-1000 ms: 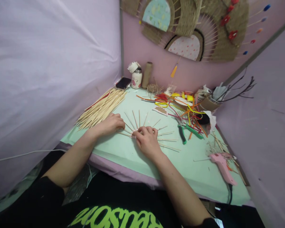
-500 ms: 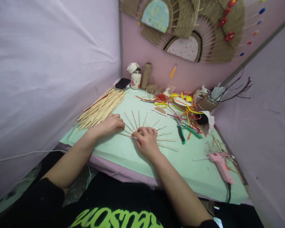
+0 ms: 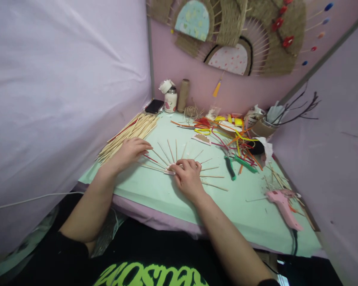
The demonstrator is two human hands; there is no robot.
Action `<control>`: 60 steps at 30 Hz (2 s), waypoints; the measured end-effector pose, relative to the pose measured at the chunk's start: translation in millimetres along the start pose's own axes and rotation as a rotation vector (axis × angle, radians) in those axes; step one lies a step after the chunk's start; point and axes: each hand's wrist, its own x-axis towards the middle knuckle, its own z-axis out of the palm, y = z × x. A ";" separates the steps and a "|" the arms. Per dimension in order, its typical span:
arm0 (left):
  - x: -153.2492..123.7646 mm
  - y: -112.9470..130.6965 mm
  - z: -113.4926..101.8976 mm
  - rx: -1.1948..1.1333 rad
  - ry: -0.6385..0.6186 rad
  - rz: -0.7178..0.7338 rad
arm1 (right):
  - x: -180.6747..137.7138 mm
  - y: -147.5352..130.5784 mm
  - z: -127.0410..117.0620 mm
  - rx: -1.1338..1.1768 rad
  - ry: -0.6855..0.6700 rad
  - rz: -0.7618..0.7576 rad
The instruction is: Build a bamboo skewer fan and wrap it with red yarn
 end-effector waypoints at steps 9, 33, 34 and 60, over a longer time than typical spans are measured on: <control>-7.3 -19.0 -9.7 -0.073 0.041 -0.119 | -1.8 4.4 4.7 -0.010 0.167 -0.037; 13.7 32.3 19.6 -0.124 -0.294 0.157 | -2.1 3.0 6.9 -0.115 0.009 -0.040; 13.6 31.8 20.3 -0.124 -0.288 0.167 | -2.1 2.9 6.9 -0.120 0.007 -0.039; 12.1 24.2 29.6 -0.158 -0.251 0.252 | -3.1 2.9 5.7 -0.118 -0.004 -0.051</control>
